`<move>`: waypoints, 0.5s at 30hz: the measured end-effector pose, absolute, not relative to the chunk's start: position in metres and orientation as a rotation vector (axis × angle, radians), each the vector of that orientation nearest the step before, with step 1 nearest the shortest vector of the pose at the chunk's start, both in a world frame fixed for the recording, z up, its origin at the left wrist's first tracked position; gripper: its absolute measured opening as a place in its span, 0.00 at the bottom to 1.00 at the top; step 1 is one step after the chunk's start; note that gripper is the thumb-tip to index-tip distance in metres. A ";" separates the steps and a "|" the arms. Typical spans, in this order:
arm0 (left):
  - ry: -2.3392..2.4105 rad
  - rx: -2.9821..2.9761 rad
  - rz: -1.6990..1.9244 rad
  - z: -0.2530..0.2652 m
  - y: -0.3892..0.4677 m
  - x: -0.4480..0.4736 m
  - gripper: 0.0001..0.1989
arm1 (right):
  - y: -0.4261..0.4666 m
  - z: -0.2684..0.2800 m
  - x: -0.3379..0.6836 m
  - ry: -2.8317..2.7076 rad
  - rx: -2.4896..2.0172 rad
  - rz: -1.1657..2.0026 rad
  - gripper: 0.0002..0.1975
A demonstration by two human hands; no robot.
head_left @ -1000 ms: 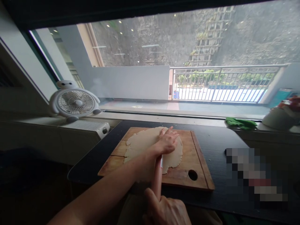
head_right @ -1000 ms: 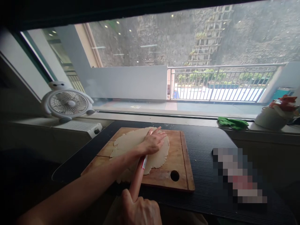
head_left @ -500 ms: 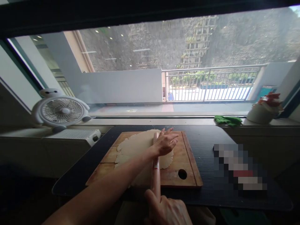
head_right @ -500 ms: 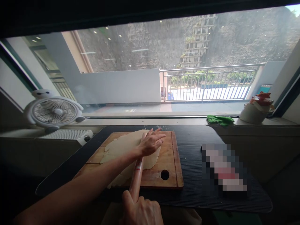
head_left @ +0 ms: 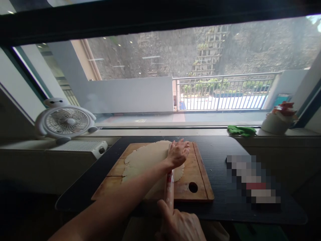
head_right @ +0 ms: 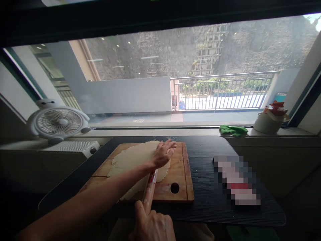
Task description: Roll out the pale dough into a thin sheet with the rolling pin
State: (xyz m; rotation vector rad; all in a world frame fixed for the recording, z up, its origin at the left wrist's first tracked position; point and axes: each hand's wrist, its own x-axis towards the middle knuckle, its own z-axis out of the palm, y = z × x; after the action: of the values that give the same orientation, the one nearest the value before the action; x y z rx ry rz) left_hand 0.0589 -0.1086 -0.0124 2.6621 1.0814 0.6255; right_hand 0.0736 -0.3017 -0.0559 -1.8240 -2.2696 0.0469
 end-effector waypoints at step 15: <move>0.835 2.784 0.395 -0.008 -0.109 0.081 0.24 | -0.310 -0.058 0.107 -2.236 -1.769 -0.142 0.28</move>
State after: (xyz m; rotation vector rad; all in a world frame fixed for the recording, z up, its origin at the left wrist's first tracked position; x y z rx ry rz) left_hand 0.0813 -0.1088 -0.0083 2.7838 0.8355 0.3952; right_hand 0.1072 -0.3100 -0.0580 -1.7690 -2.2364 -0.1423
